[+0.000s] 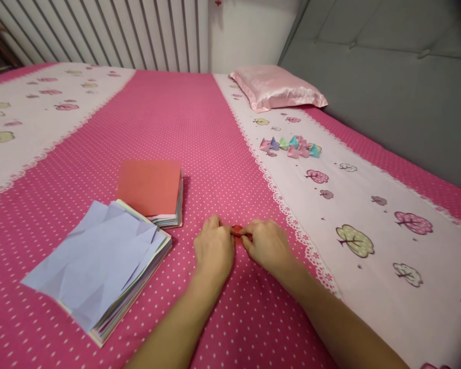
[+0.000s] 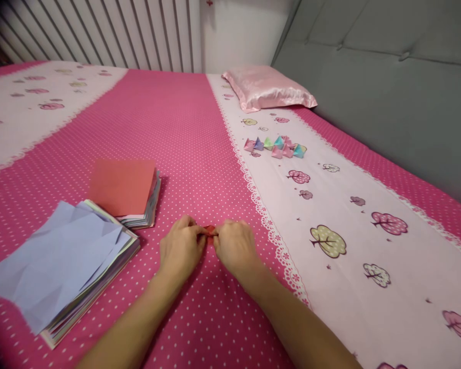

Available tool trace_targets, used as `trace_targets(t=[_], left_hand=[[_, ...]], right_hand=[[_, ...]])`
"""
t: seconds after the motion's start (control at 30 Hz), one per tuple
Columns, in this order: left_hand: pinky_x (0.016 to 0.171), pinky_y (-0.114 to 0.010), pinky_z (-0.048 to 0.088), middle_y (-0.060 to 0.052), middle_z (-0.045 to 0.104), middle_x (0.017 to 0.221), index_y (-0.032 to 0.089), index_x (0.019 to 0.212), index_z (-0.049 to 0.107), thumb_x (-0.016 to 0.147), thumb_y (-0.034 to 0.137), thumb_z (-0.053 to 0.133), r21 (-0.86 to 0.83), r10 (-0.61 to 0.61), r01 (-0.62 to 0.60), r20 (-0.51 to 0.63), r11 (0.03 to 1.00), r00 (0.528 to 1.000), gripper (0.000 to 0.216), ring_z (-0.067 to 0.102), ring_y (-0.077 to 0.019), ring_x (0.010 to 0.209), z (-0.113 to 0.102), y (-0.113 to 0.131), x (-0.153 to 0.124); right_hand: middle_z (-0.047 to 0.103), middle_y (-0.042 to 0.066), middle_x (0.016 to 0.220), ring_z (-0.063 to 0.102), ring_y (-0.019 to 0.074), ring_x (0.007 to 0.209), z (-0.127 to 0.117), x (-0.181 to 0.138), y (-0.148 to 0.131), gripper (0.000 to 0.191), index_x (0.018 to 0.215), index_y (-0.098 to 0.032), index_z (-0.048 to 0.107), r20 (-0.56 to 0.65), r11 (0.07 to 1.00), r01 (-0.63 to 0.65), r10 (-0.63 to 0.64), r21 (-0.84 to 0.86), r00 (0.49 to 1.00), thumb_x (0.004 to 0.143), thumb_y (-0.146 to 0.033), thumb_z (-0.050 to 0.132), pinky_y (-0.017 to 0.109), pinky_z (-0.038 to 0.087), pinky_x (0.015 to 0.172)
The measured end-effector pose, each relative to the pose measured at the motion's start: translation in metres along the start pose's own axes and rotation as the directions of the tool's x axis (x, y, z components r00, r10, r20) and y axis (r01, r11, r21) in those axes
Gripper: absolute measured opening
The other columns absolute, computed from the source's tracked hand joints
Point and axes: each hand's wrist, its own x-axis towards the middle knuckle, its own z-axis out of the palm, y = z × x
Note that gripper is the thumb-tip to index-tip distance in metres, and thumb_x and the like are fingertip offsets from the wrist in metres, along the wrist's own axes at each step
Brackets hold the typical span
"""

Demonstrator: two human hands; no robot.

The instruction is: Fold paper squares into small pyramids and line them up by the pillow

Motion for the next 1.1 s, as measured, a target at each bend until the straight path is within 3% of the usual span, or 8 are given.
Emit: trace_targets(t=[0.17, 0.3, 0.47, 0.67, 0.8, 1.1], left_hand=[[0.059, -0.029, 0.037, -0.006, 0.056, 0.089, 0.022, 0.085, 0.069, 0.084, 0.023, 0.046, -0.005, 0.030, -0.030, -0.002, 1.000, 1.000, 0.023, 0.053, -0.0208, 0.083, 0.002, 0.002, 0.001], [0.058, -0.028, 0.035, -0.006, 0.057, 0.087, 0.020, 0.080, 0.068, 0.085, 0.023, 0.044, -0.024, 0.052, -0.052, -0.009, 0.998, 0.999, 0.024, 0.053, -0.0203, 0.084, 0.006, 0.001, 0.003], [0.056, -0.028, 0.032, -0.005, 0.056, 0.084, 0.022, 0.082, 0.069, 0.086, 0.025, 0.043, -0.051, 0.056, -0.055, 0.009, 0.997, 0.998, 0.026, 0.053, -0.0193, 0.079, 0.005, -0.001, 0.004], [0.058, -0.028, 0.035, -0.005, 0.056, 0.087, 0.022, 0.084, 0.070, 0.084, 0.026, 0.048, -0.047, 0.047, -0.046, 0.030, 0.998, 0.998, 0.022, 0.054, -0.0197, 0.083, 0.002, -0.001, 0.004], [0.059, -0.027, 0.037, -0.006, 0.057, 0.090, 0.020, 0.082, 0.069, 0.084, 0.024, 0.046, -0.022, 0.049, -0.049, 0.032, 0.999, 0.998, 0.023, 0.054, -0.0202, 0.087, 0.003, -0.001, 0.005], [0.062, -0.030, 0.039, -0.008, 0.056, 0.092, 0.021, 0.083, 0.069, 0.084, 0.026, 0.046, 0.038, 0.003, -0.004, 0.011, 0.999, 1.000, 0.024, 0.053, -0.0215, 0.083, -0.001, 0.007, -0.001]], right_hand=[[0.065, 0.007, 0.077, 0.057, 0.0180, 0.071, -0.001, -0.002, -0.006, 0.021, 0.076, -0.018, 0.071, -0.054, 0.996, 0.010, -0.014, -0.085, 0.998, 0.083, -0.022, 0.051, 0.032, 0.034, 0.070], [0.060, 0.004, 0.078, 0.053, 0.0163, 0.074, 0.005, 0.004, 0.001, 0.019, 0.072, -0.019, 0.069, -0.090, 0.995, 0.097, -0.099, -0.022, 0.991, 0.082, -0.020, 0.053, 0.031, 0.034, 0.072], [0.059, 0.002, 0.081, 0.052, 0.0145, 0.075, 0.011, 0.010, 0.011, 0.017, 0.084, -0.023, 0.072, -0.102, 0.975, 0.187, -0.175, 0.122, 0.979, 0.081, -0.022, 0.055, 0.027, 0.035, 0.070], [0.061, 0.001, 0.074, 0.054, 0.0143, 0.071, 0.010, 0.012, 0.011, 0.018, 0.084, -0.024, 0.071, -0.090, 0.969, 0.228, -0.220, 0.093, 0.971, 0.081, -0.021, 0.054, 0.028, 0.034, 0.073], [0.064, 0.003, 0.075, 0.055, 0.0151, 0.068, 0.005, 0.009, 0.005, 0.018, 0.075, -0.021, 0.070, -0.047, 0.991, 0.134, -0.133, 0.016, 0.990, 0.081, -0.024, 0.054, 0.030, 0.032, 0.071], [0.067, 0.007, 0.075, 0.058, 0.0197, 0.072, -0.003, -0.006, -0.009, 0.024, 0.072, -0.018, 0.069, -0.094, 0.992, -0.032, 0.020, -0.125, 0.995, 0.084, -0.023, 0.049, 0.035, 0.030, 0.075]])
